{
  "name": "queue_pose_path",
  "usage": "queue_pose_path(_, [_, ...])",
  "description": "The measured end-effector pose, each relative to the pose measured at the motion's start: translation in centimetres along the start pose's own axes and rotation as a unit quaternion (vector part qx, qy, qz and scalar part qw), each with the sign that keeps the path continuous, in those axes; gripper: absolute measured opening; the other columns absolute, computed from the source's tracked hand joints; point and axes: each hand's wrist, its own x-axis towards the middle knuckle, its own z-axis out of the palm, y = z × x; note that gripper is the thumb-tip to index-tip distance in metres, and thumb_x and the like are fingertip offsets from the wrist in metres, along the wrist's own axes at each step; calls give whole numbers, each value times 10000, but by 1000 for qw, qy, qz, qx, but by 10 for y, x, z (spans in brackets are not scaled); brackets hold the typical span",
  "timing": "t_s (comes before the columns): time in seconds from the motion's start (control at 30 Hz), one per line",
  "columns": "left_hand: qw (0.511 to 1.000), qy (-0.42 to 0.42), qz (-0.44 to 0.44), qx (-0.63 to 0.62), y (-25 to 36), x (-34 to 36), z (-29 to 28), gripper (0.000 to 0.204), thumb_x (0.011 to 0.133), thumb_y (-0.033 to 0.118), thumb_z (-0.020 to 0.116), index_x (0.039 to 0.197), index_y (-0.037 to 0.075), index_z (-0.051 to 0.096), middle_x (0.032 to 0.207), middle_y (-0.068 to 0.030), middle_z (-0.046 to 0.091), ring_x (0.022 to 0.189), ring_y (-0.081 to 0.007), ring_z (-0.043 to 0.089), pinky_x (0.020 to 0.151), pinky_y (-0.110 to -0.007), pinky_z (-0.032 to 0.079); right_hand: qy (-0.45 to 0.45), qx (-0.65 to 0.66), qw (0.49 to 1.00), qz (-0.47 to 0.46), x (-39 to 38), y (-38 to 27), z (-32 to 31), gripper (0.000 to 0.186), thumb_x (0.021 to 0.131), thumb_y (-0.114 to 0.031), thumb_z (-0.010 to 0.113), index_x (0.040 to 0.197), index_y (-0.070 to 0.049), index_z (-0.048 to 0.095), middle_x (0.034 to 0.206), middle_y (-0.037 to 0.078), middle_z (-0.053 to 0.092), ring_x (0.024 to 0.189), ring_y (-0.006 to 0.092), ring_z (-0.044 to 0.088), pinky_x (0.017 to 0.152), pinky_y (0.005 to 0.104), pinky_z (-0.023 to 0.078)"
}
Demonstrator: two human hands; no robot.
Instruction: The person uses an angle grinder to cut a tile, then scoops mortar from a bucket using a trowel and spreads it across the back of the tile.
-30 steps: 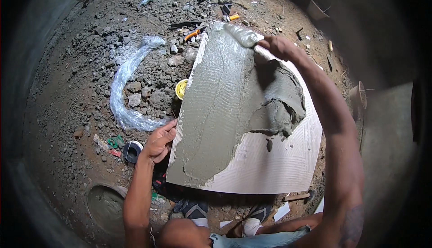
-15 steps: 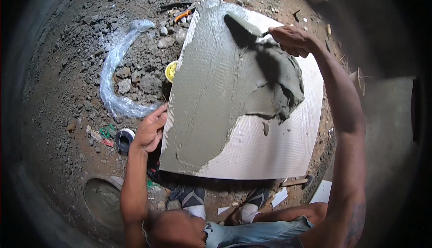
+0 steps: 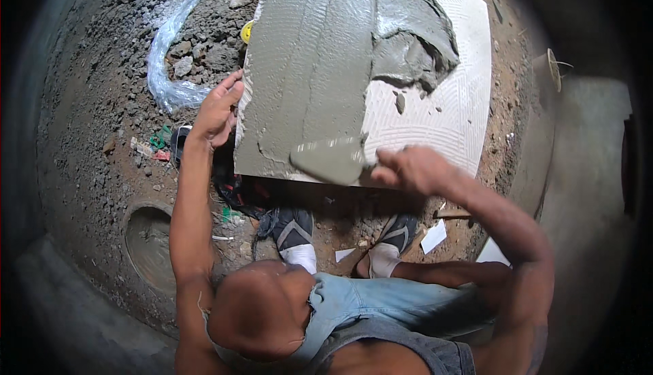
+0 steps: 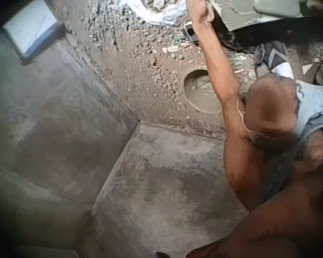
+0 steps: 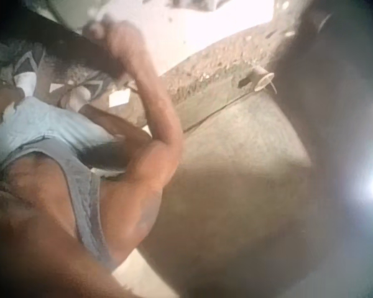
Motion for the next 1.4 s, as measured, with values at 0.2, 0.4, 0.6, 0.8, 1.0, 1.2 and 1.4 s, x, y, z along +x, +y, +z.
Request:
queue_pose_path(0.2, [1000, 12, 28, 7, 1, -1, 4, 595, 988, 238, 595, 1464, -12, 341, 1253, -100, 615, 1075, -160, 614, 935, -305, 496, -104, -83, 991, -13, -85, -23, 45, 429, 997, -521, 404, 1047, -103, 485, 642, 142, 629, 620, 409, 653, 526, 485, 515])
queue_pose_path(0.4, [970, 53, 21, 234, 6, 1, 0, 580, 988, 328, 589, 1443, 13, 415, 1138, -48, 662, 725, -57, 591, 571, -205, 468, 76, -27, 996, 30, -79, 5, 12, 455, 991, -553, 385, 1033, -111, 485, 749, 167, 640, 653, 419, 647, 539, 494, 502])
queue_pose_path(0.6, [981, 75, 42, 176, 4, -1, 9, 600, 982, 364, 597, 1437, 10, 429, 956, 29, 631, 586, 6, 466, 472, -163, 347, 154, -138, 972, 114, 2, 79, -79, 432, 976, -581, 405, 1015, -154, 452, 625, 148, 601, 514, 385, 597, 437, 490, 452])
queue_pose_path(0.8, [981, 89, 5, 172, 11, -3, 17, 530, 985, 287, 603, 1403, -12, 473, 922, 47, 651, 553, 29, 425, 435, -151, 307, 257, -222, 939, 62, 73, 155, -204, 399, 1000, -508, 432, 966, -115, 490, 573, 143, 567, 539, 384, 605, 463, 489, 455])
queue_pose_path(1.0, [981, 130, -13, 143, 11, 0, 17, 578, 948, 328, 656, 1394, -3, 494, 836, 75, 601, 580, 34, 435, 451, -140, 322, 289, -211, 934, 14, 145, 221, -293, 516, 997, -547, 410, 1054, -78, 617, 809, 196, 665, 776, 380, 661, 685, 488, 512])
queue_pose_path(1.2, [987, 86, -5, 133, 12, -2, 13, 570, 955, 330, 647, 1384, -14, 499, 940, 54, 653, 635, 25, 494, 489, -136, 366, 344, -24, 913, 221, 163, 242, -333, 526, 1021, -500, 394, 1081, -24, 609, 866, 181, 666, 637, 310, 646, 523, 415, 521])
queue_pose_path(1.4, [983, 147, 5, 114, 8, 0, 14, 545, 964, 298, 635, 1384, -20, 493, 890, 55, 629, 632, 16, 497, 471, -132, 350, 310, 224, 916, 123, 86, 236, -295, 493, 1024, -535, 372, 857, -98, 527, 605, 26, 484, 453, 138, 511, 385, 318, 436])
